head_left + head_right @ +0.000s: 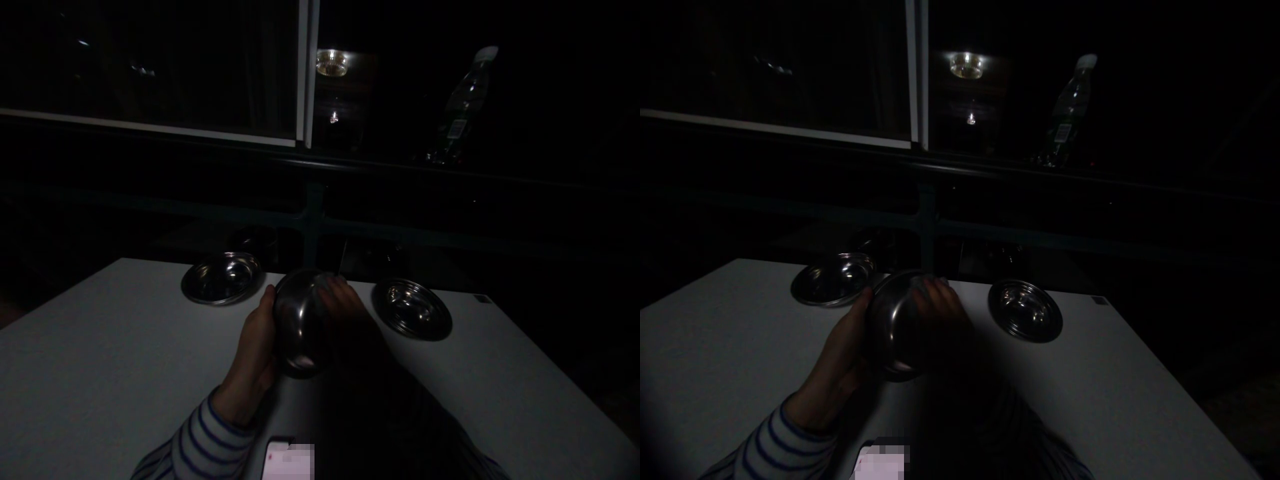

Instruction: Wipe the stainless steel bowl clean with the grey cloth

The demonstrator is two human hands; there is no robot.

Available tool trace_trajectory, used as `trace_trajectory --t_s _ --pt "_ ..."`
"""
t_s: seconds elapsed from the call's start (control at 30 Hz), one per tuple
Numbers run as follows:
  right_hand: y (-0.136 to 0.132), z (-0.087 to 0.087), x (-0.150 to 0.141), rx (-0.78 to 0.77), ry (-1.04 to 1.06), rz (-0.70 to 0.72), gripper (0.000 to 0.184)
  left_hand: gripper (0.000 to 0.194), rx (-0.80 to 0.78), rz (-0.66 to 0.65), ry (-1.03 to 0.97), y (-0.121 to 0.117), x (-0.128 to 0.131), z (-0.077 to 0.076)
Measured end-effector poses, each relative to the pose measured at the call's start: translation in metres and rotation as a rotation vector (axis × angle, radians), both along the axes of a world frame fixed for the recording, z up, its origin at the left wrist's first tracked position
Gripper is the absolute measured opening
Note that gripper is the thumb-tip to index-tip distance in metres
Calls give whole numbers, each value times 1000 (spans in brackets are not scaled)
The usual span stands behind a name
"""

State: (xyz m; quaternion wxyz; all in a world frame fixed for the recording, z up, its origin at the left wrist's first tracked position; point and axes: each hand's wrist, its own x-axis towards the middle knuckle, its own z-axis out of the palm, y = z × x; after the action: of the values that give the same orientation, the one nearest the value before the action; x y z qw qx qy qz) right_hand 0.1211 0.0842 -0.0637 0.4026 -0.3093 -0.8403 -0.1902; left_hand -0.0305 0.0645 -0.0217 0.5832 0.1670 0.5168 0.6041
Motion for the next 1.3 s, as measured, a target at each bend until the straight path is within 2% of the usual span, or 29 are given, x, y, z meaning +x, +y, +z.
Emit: trace_trajectory --t_s 0.07,0.17,0.33,0.43,0.63,0.8,0.97,1.13,1.3 --pt "-9 -2 -10 -7 12 -6 37 29 6 43 -25 2 -1 1" --pt "-16 3 -13 -50 -84 65 41 28 0 31 -7 3 -4 3" --pt "3 11 10 -214 158 -41 39 39 10 -85 94 0 1 0" --pt "7 9 11 -243 181 -7 38 41 19 -90 128 -1 5 -4" --pt "-11 8 -11 -177 34 108 38 34 40 -57 89 -2 8 -9" --pt "-25 0 -23 -67 -26 155 34 20 14 21 -70 -3 8 0" --pt "-32 -2 -26 26 -94 235 34 20 44 44 -207 1 0 8" --pt "-28 13 -10 33 -161 177 38 25 138 41 -215 7 -10 11" --pt "-9 22 18 2 -101 0 38 29 239 43 -267 13 -13 5"
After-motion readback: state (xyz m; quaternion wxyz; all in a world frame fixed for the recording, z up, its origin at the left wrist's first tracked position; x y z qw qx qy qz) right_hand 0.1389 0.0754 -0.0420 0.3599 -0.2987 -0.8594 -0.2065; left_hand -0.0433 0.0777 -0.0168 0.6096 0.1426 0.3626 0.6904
